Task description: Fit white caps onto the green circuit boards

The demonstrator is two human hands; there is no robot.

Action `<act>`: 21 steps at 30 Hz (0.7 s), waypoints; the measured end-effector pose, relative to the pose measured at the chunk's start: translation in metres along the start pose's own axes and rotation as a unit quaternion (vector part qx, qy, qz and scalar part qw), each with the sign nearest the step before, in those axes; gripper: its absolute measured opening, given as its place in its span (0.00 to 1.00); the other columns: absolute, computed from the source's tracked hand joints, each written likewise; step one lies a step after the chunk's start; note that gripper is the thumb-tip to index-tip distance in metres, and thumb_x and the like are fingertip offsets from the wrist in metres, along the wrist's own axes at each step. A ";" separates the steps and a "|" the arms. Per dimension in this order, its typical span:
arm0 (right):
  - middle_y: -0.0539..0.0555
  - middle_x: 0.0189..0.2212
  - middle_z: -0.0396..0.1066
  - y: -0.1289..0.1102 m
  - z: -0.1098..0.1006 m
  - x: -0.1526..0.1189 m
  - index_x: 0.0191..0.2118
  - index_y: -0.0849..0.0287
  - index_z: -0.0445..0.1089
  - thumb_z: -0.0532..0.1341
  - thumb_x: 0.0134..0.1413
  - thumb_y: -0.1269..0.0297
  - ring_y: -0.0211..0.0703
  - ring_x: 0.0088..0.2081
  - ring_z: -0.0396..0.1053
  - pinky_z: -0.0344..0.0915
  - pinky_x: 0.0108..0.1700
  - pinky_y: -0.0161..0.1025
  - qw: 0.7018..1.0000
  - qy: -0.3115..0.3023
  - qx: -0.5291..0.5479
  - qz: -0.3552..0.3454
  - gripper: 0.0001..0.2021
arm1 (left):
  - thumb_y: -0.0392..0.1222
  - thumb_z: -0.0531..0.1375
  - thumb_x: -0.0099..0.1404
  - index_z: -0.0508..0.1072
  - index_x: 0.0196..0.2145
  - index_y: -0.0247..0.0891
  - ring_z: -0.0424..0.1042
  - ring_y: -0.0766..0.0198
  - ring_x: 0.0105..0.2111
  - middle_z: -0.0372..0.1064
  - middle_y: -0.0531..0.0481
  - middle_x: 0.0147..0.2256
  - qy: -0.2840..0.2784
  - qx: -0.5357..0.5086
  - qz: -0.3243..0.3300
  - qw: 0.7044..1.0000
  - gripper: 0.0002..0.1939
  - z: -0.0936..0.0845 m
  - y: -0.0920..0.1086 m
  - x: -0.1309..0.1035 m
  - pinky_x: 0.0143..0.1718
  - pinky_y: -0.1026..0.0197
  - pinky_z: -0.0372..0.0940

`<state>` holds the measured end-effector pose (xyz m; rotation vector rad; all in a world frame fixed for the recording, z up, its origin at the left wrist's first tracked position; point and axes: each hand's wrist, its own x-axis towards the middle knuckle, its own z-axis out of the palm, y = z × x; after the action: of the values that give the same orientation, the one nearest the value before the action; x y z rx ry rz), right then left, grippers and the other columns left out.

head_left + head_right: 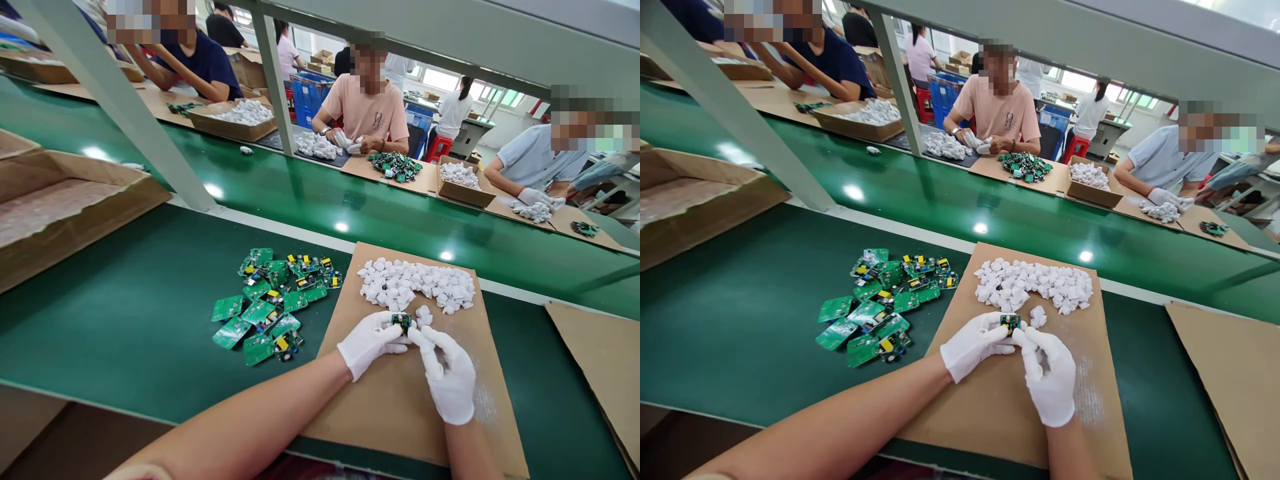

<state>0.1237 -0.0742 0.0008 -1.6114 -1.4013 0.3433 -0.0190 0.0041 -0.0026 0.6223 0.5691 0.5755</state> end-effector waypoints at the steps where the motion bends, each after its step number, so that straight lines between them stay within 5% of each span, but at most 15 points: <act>1: 0.56 0.37 0.75 -0.001 0.001 0.001 0.40 0.57 0.71 0.59 0.53 0.64 0.44 0.35 0.71 0.68 0.34 0.40 0.999 0.002 -0.034 -0.030 0.09 | 0.42 0.64 0.53 0.70 0.42 0.33 0.72 0.58 0.37 0.70 0.38 0.42 0.004 0.008 0.007 1.000 0.19 0.000 -0.001 0.000 0.38 0.60 0.64; 8: 0.53 0.34 0.74 -0.004 0.005 0.003 0.43 0.54 0.67 0.61 0.49 0.73 0.43 0.36 0.69 0.67 0.38 0.41 0.965 0.061 -0.166 -0.194 0.13 | 0.40 0.64 0.51 0.69 0.46 0.35 0.71 0.57 0.38 0.70 0.42 0.41 0.026 0.054 0.070 0.996 0.24 0.002 -0.006 -0.002 0.38 0.57 0.65; 17: 0.53 0.32 0.72 0.000 0.007 0.004 0.41 0.53 0.69 0.61 0.49 0.73 0.42 0.34 0.68 0.66 0.36 0.39 0.944 0.067 -0.215 -0.241 0.13 | 0.40 0.58 0.57 0.65 0.51 0.37 0.67 0.59 0.41 0.69 0.46 0.40 0.000 0.208 0.128 0.970 0.22 -0.002 -0.017 -0.005 0.44 0.56 0.63; 21: 0.55 0.35 0.70 0.003 0.008 0.004 0.41 0.52 0.71 0.60 0.51 0.71 0.44 0.36 0.67 0.66 0.36 0.42 0.951 0.049 -0.216 -0.217 0.11 | 0.43 0.59 0.56 0.66 0.50 0.37 0.67 0.60 0.40 0.69 0.45 0.40 -0.001 0.186 0.117 0.976 0.23 0.002 -0.012 -0.007 0.42 0.58 0.63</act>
<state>0.1212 -0.0667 -0.0047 -1.5687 -1.7842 -0.3197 -0.0190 -0.0092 -0.0072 1.0539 0.6106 0.6963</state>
